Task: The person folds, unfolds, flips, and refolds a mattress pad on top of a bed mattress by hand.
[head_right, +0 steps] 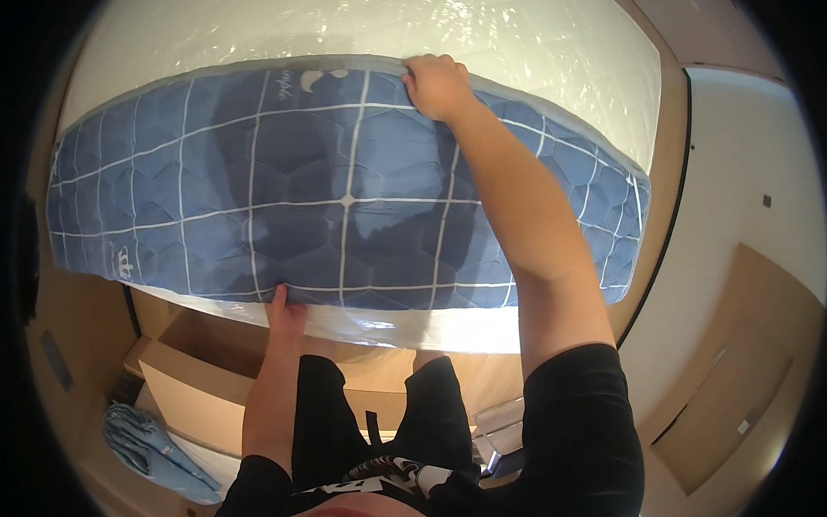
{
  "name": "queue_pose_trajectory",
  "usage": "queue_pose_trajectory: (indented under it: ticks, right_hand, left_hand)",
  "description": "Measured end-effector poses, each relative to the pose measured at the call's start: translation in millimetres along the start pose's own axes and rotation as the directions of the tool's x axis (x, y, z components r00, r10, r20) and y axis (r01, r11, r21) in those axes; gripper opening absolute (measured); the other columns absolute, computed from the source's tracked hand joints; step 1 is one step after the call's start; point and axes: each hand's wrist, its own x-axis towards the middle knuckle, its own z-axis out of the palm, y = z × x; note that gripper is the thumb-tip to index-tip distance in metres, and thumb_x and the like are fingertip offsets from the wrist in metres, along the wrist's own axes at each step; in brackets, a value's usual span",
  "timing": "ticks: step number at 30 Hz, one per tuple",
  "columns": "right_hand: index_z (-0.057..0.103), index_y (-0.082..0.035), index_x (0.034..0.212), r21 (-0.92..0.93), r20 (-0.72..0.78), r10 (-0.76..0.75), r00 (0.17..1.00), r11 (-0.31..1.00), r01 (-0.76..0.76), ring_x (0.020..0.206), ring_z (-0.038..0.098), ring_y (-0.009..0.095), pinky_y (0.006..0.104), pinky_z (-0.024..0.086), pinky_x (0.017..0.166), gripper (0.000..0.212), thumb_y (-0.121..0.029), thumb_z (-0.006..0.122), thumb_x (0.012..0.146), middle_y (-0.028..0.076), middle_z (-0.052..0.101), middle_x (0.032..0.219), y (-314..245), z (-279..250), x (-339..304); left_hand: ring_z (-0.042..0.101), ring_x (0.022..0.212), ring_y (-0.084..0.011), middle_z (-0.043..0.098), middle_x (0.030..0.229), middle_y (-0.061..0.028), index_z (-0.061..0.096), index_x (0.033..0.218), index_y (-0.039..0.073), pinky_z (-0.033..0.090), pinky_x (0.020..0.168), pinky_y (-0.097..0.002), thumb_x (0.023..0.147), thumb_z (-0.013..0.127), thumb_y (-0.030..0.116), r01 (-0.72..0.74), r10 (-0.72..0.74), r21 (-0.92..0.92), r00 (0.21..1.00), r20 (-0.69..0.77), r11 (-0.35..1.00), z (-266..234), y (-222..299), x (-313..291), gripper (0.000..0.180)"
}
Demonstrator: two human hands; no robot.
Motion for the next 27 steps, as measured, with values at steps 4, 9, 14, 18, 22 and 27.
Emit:
queue_pose_trajectory:
  ticks: [4, 9, 14, 18, 22, 27]
  right_hand:
    - [0.069, -0.015, 0.107, -0.079, 0.037, 0.225, 0.974, 0.972, -0.221, 0.103, 0.061, 0.034, 0.0517, 0.041, 0.094, 0.023, -0.028, 0.06, 0.091, 0.008, 0.07, 0.105, -4, 10, 19]
    - [0.069, -0.015, 0.108, -0.067, 0.082, 0.303, 0.949, 0.952, -0.298, 0.106, 0.061, 0.032, 0.0503, 0.038, 0.097, 0.023, -0.028, 0.059, 0.092, 0.008, 0.07, 0.107, 0, 34, 23]
    - [0.068, -0.013, 0.107, -0.209, 0.028, 0.354, 0.935, 0.917, -0.341, 0.106, 0.06, 0.032, 0.0481, 0.036, 0.096, 0.025, -0.03, 0.061, 0.091, 0.009, 0.069, 0.107, -18, 37, 24]
    - [0.063, -0.01, 0.108, -0.194, -0.273, 0.185, 0.944, 0.951, -0.242, 0.105, 0.058, 0.029, 0.0467, 0.037, 0.093, 0.033, -0.035, 0.067, 0.087, 0.009, 0.066, 0.105, 0, 20, -1]
    - [0.062, -0.008, 0.113, -0.199, -0.377, 0.359, 0.854, 0.869, -0.453, 0.107, 0.059, 0.032, 0.0467, 0.043, 0.092, 0.038, -0.032, 0.069, 0.085, 0.013, 0.065, 0.11, 89, -19, -115]
    - [0.052, -0.007, 0.13, -0.395, -0.292, 0.739, 0.607, 0.485, -0.78, 0.119, 0.057, 0.035, 0.046, 0.045, 0.099, 0.049, -0.028, 0.066, 0.088, 0.014, 0.06, 0.129, 227, -91, -365]
  left_hand:
    - [0.055, 0.121, -0.0238, 0.056, 0.133, -0.0073, 0.052, 0.134, 0.01, 0.046, 0.105, -0.0395, 0.087, 0.063, -0.005, 0.054, -0.041, -0.049, 0.971, 0.235, 0.997, -14, 2, -1, 0.05]
    - [0.059, 0.115, -0.0217, 0.061, 0.126, -0.0062, 0.057, 0.128, 0.009, 0.052, 0.098, -0.0366, 0.083, 0.066, -0.009, 0.133, -0.126, -0.02, 0.971, 0.201, 0.991, -14, 3, -3, 0.049]
    - [0.057, 0.118, -0.0232, 0.057, 0.132, -0.0063, 0.053, 0.132, 0.008, 0.049, 0.101, -0.0386, 0.088, 0.062, -0.008, 0.044, -0.035, -0.059, 0.989, 0.144, 0.997, 3, 6, -5, 0.048]
    - [0.051, 0.126, -0.026, 0.051, 0.139, -0.0077, 0.047, 0.138, 0.009, 0.046, 0.106, -0.0432, 0.093, 0.058, -0.004, -0.004, 0.006, -0.01, 0.976, 0.216, 1.0, 7, 10, -8, 0.048]
    - [0.052, 0.124, -0.0261, 0.052, 0.138, -0.0082, 0.047, 0.137, 0.007, 0.047, 0.104, -0.0456, 0.095, 0.06, 0.005, 0.029, -0.027, -0.01, 0.983, 0.184, 1.0, 5, 11, -5, 0.044]
    - [0.052, 0.121, -0.0244, 0.052, 0.136, -0.0088, 0.045, 0.136, 0.006, 0.044, 0.104, -0.0396, 0.098, 0.059, 0.013, -0.151, 0.145, 0.246, 0.988, 0.042, 0.957, 29, -7, -56, 0.041]
